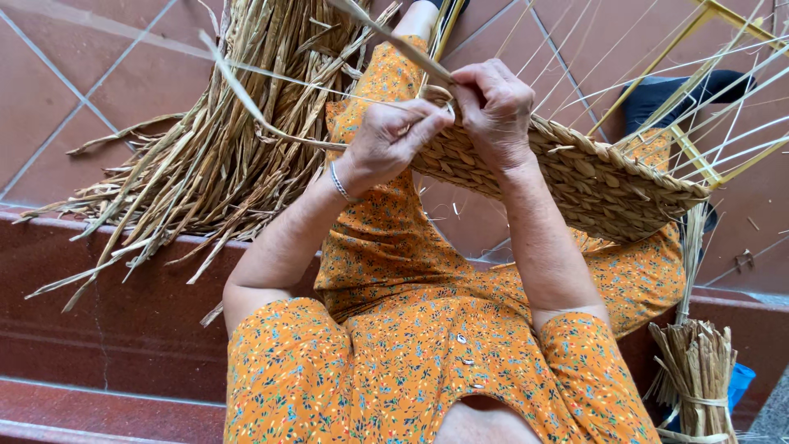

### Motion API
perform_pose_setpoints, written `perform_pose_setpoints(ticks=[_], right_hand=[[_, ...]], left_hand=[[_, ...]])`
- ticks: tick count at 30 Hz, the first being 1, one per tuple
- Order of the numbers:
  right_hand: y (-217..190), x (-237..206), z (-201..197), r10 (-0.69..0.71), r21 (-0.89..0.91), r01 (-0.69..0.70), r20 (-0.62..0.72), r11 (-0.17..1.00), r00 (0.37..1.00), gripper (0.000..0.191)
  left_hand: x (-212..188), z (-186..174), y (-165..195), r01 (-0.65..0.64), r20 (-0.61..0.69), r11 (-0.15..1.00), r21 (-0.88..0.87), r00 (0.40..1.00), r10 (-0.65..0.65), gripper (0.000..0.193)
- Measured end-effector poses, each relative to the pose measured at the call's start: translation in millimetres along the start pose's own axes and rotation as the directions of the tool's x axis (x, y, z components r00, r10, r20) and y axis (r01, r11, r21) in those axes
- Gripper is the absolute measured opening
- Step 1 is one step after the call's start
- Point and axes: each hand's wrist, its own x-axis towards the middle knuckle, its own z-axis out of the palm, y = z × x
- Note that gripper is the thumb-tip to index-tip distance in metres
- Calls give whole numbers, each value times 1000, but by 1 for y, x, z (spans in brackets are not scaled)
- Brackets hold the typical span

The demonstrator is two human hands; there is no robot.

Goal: The person weaves a basket using dried plant fibers, interlacing strands by hand around a frame. The person briefly stands to retrieve a pair of scissors from a nearby surface, then sits back down to continue weaving.

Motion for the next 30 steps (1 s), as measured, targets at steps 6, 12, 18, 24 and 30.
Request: perform_pose_setpoints(ticks=[6, 12, 18, 24, 30], right_hand=[[0, 1, -18, 112, 119, -146, 256, 982, 960, 13], [8, -9, 3, 205, 68, -204, -10, 977, 979, 7], [16, -9, 18, 297, 159, -267, -215, 951, 930, 28], [-3, 1, 13, -68, -23, 67, -44, 997, 997, 12], [-25, 2, -15, -136, 120, 115, 175, 986, 975, 26]], left_hand=[[40, -39, -8, -312, 82, 285, 907, 791, 606, 64], [18, -44, -59, -57, 78, 713, 699, 997, 3, 17], [18, -32, -67, -166, -92, 527, 833, 899, 429, 22], [-16, -24, -15, -323, 237, 371, 870, 936, 259, 38], [-4, -43, 19, -153, 68, 206, 966, 927, 369, 11]])
